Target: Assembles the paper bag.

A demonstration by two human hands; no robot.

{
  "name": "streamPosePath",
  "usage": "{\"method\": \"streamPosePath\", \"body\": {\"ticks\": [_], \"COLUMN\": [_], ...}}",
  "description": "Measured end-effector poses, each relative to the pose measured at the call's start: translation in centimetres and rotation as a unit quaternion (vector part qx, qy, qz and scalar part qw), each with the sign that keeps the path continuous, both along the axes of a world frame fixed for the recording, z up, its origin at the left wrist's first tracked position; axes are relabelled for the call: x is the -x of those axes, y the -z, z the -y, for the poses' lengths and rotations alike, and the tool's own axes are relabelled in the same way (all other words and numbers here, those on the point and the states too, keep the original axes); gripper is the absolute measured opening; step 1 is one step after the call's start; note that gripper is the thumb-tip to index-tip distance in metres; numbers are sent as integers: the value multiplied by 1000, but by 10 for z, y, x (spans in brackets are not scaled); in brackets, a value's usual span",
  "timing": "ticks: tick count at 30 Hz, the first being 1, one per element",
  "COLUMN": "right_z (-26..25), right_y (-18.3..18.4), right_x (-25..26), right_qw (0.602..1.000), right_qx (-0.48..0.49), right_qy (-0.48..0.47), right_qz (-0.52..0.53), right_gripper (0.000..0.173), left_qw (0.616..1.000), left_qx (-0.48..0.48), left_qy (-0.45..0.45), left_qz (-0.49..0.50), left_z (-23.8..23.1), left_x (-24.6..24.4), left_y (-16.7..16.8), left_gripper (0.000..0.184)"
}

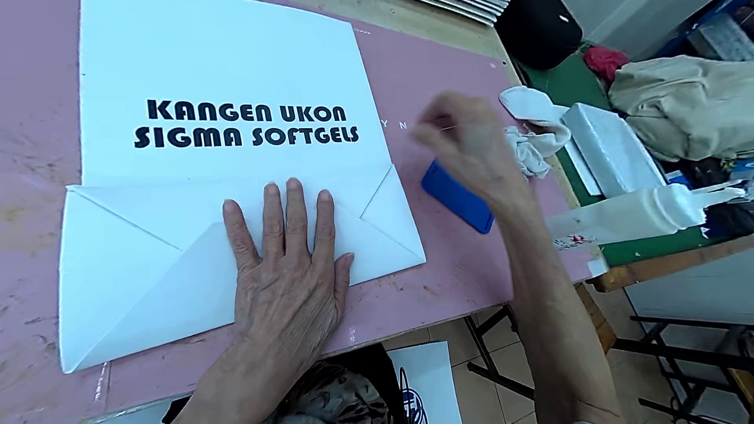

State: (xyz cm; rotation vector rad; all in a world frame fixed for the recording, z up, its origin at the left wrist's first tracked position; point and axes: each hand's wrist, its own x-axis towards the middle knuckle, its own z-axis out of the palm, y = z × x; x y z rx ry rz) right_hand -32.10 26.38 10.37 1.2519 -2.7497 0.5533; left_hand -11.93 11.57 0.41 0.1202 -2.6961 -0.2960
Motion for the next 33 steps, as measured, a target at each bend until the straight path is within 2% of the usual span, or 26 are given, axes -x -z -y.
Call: {"method": "streamPosePath", "body": {"ticks": [2,3,4,6,9,11,13,16,18,20,23,26,28,30,33], "right_z": [-27,-40,-53,-69,-68,-52,-21,28,42,41,45,43,38,25,22], "right_y": [-6,-1,6,19,10,-1,-2,38,52,52,47,37,26,21,53], "right_x": [19,32,46,63,50,10,-48,-104,-103,-81,-44,-23,-32,-70,-97], "right_qw": [974,952,932,915,944,973,987,983,977,982,987,993,996,999,991], "right_qx": [-91,-120,-144,-176,-141,-76,-44,60,70,24,-43,1,52,32,48], "right_qy": [208,281,331,361,299,203,122,-13,-64,-59,8,26,45,2,-51], "right_qz": [-25,-14,7,37,-10,-78,-99,-175,-189,-177,-156,-118,-63,-27,-116], "right_gripper": [43,49,51,42,33,38,40,23,26,32,40,46,44,40,41], "left_qw": [1000,1000,1000,1000,999,999,1000,1000,1000,1000,1000,1000,1000,1000,1000], "left_qx": [-3,-5,-7,-5,-10,-9,-9,-5,0,-9,-12,-11,-14,-11,-1], "left_qy": [1,2,1,0,-5,-4,-2,6,6,4,-2,-3,-3,-4,0], "left_qz": [10,12,14,20,30,31,25,28,26,21,22,24,19,16,15], "left_z": [-1,-1,-1,-1,-4,-4,-4,-4,-4,-3,-3,-3,-3,-4,-4], "left_x": [0,0,1,1,2,2,1,-1,-1,-1,0,0,0,0,0], "left_y": [-2,-3,-4,-5,-8,-9,-8,-9,-9,-6,-5,-5,-6,-6,-6], "left_gripper": [66,65,64,63,61,62,61,61,61,64,65,66,66,66,63]}}
